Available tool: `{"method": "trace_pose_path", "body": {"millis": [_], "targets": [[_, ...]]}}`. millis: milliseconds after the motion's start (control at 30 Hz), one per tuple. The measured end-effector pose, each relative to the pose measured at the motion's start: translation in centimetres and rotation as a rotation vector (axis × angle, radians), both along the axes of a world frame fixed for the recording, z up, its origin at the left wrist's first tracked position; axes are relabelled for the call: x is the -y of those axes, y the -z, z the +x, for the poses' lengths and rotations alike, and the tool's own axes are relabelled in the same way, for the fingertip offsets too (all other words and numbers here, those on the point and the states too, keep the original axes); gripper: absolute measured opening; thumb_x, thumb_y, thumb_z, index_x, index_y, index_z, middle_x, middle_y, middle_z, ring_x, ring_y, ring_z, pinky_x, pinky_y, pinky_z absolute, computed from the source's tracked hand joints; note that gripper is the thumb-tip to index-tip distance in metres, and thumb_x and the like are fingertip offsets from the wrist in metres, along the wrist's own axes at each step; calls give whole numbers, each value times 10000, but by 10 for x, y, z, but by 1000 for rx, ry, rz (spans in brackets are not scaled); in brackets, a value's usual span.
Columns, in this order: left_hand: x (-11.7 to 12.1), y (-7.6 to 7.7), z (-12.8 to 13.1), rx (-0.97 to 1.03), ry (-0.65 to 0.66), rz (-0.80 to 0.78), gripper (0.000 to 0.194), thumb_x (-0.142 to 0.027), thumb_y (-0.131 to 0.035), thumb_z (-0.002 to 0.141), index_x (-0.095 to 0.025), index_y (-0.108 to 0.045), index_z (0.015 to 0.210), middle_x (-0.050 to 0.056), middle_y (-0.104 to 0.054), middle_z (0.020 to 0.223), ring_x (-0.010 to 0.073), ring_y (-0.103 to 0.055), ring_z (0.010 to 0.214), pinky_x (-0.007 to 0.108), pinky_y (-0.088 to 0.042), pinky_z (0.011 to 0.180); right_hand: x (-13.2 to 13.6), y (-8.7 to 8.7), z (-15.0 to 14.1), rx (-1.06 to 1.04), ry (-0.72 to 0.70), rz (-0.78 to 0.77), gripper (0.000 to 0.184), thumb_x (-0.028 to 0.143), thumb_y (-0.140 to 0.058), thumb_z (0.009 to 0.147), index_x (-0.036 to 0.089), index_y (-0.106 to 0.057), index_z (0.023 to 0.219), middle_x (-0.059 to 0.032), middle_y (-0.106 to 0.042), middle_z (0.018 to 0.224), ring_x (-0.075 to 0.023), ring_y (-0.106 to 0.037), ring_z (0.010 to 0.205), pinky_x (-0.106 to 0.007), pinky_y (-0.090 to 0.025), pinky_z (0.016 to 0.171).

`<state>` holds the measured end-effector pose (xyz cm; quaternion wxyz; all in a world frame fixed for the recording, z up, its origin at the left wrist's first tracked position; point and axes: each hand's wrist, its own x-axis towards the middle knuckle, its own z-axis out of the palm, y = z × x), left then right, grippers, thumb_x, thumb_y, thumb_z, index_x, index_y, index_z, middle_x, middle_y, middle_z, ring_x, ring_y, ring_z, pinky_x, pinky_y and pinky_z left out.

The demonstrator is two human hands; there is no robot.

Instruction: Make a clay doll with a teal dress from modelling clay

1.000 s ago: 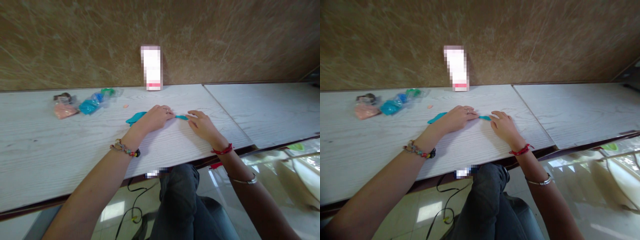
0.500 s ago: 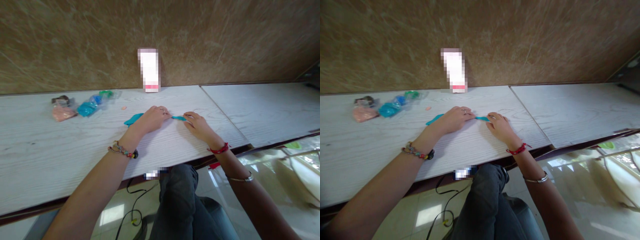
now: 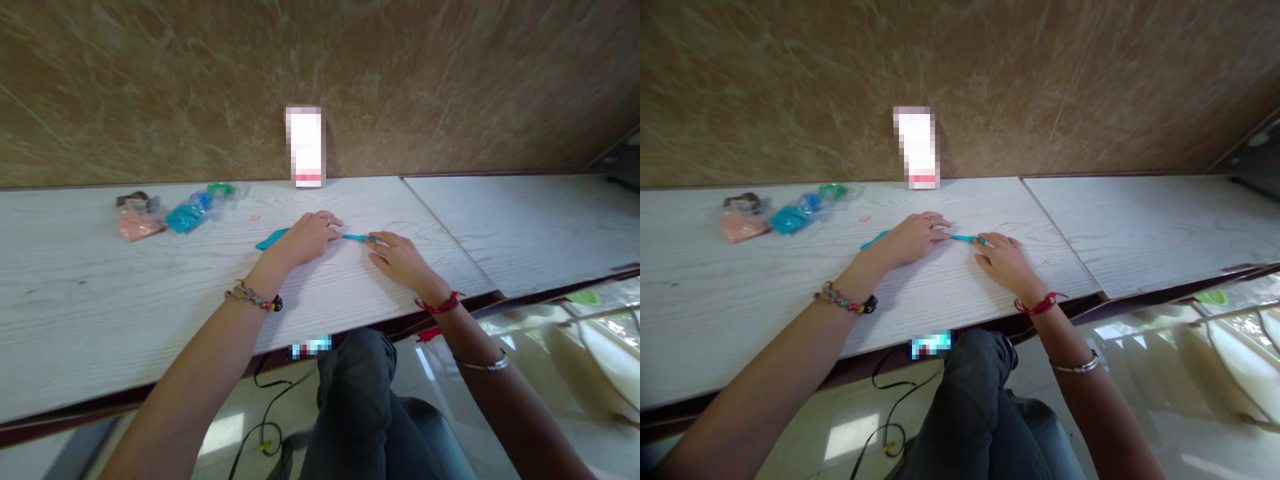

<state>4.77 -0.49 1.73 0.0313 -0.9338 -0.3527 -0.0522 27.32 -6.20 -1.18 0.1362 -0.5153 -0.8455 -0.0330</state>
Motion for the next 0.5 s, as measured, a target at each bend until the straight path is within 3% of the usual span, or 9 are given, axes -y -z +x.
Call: {"method": "trace_pose_path", "body": {"millis": [133,300,500], "targets": [[-1,0,-2,7,18,9,388,-129,-362,882,-234,-677,1082,33,-578,1277,183,-416,1238,358,-364,997,1,2,3,-94,36,46,415,271,-408,915,181,-517,1305,-134,-524,1341,-251,-481,1219,-446,-453,938],[-1,1,-1,17,30,72,411,-97,-372,855,-221,-658,1122,40,-594,1249,171,-438,1210,343,-370,987,3,1,4,-17,59,37,353,257,-419,911,218,-609,1205,-127,-559,1300,-266,-493,1206,-476,-458,931],[0,3,3,-42,36,32,454,-123,-345,886,-267,-570,1253,40,-479,1383,224,-361,1288,389,-368,994,3,0,3,-52,91,69,386,285,-401,917,178,-577,1243,-130,-536,1330,-266,-484,1216,-451,-454,944]]}}
